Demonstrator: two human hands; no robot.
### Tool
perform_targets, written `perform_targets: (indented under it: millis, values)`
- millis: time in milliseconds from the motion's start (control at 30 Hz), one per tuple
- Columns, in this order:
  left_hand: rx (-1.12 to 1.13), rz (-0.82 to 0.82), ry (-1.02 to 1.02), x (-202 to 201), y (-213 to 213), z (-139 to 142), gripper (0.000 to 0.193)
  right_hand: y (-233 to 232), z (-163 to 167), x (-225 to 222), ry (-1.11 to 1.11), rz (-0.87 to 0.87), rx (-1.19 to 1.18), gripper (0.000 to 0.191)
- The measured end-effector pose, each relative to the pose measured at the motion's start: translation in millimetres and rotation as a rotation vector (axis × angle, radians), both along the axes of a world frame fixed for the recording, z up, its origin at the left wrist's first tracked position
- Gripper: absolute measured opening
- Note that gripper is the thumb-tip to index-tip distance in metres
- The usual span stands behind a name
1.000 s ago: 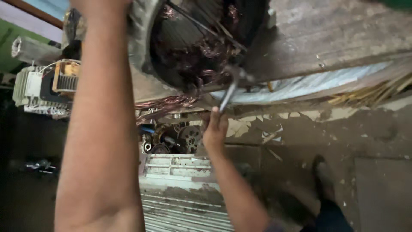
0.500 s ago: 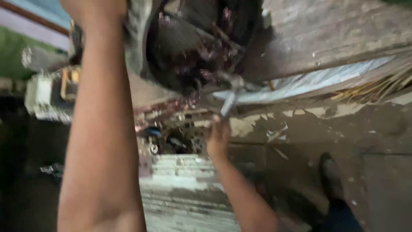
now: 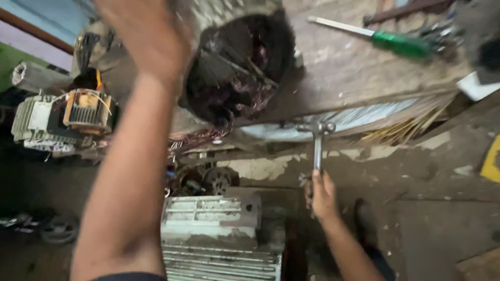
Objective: The person pries old copper windings out of an electric motor stator housing using a screwdriver, then uses a hammer to knock the windings loose and pulls the remaining copper coil out of the housing by hand.
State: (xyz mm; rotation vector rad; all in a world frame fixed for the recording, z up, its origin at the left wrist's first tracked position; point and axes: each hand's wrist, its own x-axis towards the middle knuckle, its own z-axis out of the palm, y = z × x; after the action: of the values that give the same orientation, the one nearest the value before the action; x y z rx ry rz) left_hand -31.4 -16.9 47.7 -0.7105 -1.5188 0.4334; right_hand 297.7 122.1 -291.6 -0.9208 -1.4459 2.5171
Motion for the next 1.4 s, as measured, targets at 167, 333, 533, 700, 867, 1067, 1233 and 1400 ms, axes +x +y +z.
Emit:
perform_targets:
  millis: [167,333,533,700,867,1067,1233,1400]
  values:
    - [0.180,-0.059,-1.248,127.1,46.9,-85.0,0.032,85.5,19.3,24.2,0.008,0.033,0.651,0.040]
    - [0.344,0.341,-1.227,84.6,57.0,-153.8,0.067,168.6,74.8,-25.8,0.111,0.161,1.458,0.034]
    - [0.235,0.535,-1.331,69.7,63.0,-189.7,0.047,201.8,118.3,-108.5,0.026,0.326,1.781,0.025]
    - [0.250,0.466,-1.316,73.2,55.0,-209.4,0.031,206.0,139.7,-145.8,0.059,0.363,1.990,0.034]
    - [0.181,0.543,-1.428,73.5,54.3,-217.8,0.024,179.3,206.2,-162.0,0.589,0.292,1.736,0.039]
    - [0.167,0.388,-1.402,65.2,49.2,-237.3,0.033,112.6,304.7,-265.9,1.093,0.039,1.632,0.048]
    - [0.148,0.489,-1.623,55.9,49.9,-238.5,0.036,91.0,329.1,-323.5,1.087,0.222,1.727,0.061]
    - [0.232,0.385,-1.605,63.6,51.2,-225.8,0.034,84.3,337.5,-310.4,0.879,0.266,1.795,0.057]
